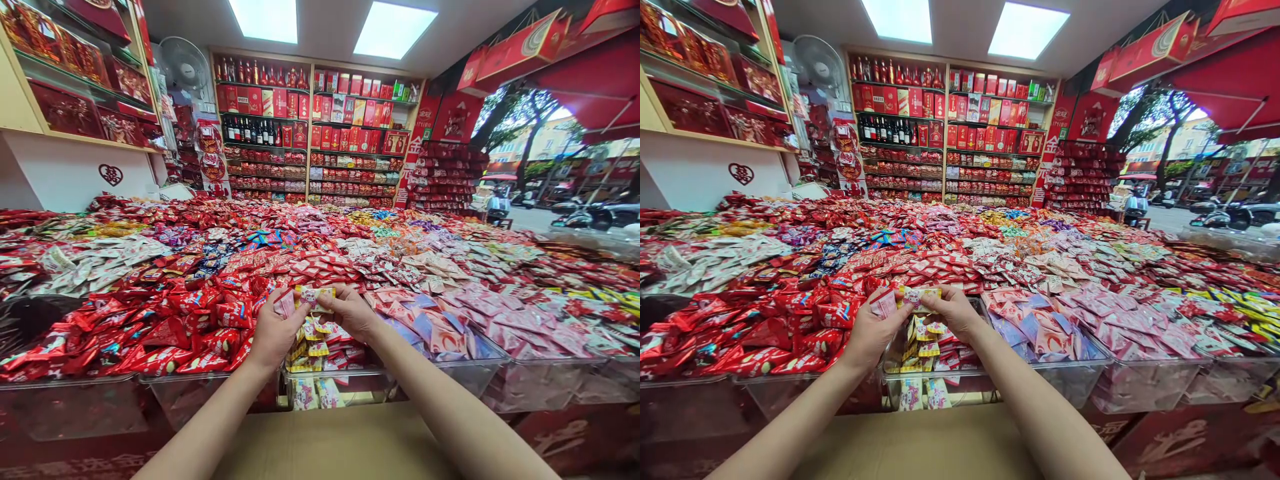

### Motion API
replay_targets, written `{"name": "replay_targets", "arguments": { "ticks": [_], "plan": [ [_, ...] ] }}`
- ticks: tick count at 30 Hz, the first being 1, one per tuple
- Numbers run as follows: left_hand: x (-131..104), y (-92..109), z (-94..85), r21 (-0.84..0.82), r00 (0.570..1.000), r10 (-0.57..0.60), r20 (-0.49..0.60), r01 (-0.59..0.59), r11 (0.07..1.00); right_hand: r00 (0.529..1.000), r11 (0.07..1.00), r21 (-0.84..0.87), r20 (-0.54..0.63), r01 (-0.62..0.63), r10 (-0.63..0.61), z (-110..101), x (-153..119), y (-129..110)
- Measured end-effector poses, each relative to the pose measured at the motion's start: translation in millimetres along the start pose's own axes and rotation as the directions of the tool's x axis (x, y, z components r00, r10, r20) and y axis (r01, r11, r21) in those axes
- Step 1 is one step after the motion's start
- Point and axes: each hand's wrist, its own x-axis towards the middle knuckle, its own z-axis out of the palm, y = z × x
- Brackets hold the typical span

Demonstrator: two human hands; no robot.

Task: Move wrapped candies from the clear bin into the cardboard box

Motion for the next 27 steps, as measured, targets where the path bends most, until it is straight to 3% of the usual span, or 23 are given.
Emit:
{"name": "replay_targets", "arguments": {
  "ticks": [3, 6, 12, 16, 19, 24, 27],
  "plan": [
    [-1, 3, 0.9, -0.028, 0.999, 0.012, 0.037, -0.011, 1.000, 0.999, 0.998, -0.066, 0.034, 0.005, -0.003, 1, -2, 2],
    [-1, 3, 1.6, -0.065, 0.996, -0.022, 0.086, 0.027, 0.998, 0.999, 1.000, -0.017, 0.039, 0.014, -0.013, 2, -1, 3],
    [-2, 1, 1.4, 0.039, 0.999, 0.036, 0.014, -0.036, 0.999, 0.999, 0.995, 0.096, -0.047, 0.011, -0.007, -2, 2, 0],
    [-4, 6, 0.5, -0.111, 0.998, 0.026, -0.052, -0.031, 0.993, 0.966, 0.987, -0.087, -0.235, -0.134, 0.110, -9, 4, 7],
    [-6, 7, -2.1, -0.255, 1.000, 0.002, -0.025, -0.008, 0.967, 0.925, 0.935, -0.293, -0.371, -0.199, 0.081, -12, 7, 18],
    [-4, 6, -3.7, -0.275, 0.997, 0.027, -0.078, -0.048, 0.960, 0.936, 0.844, -0.461, -0.331, -0.274, 0.123, -7, 25, 34],
    [-2, 5, -3.0, -0.225, 0.992, 0.035, -0.119, -0.061, 0.972, 0.952, 0.829, -0.509, -0.295, -0.231, 0.084, 0, 41, 43]
  ]
}}
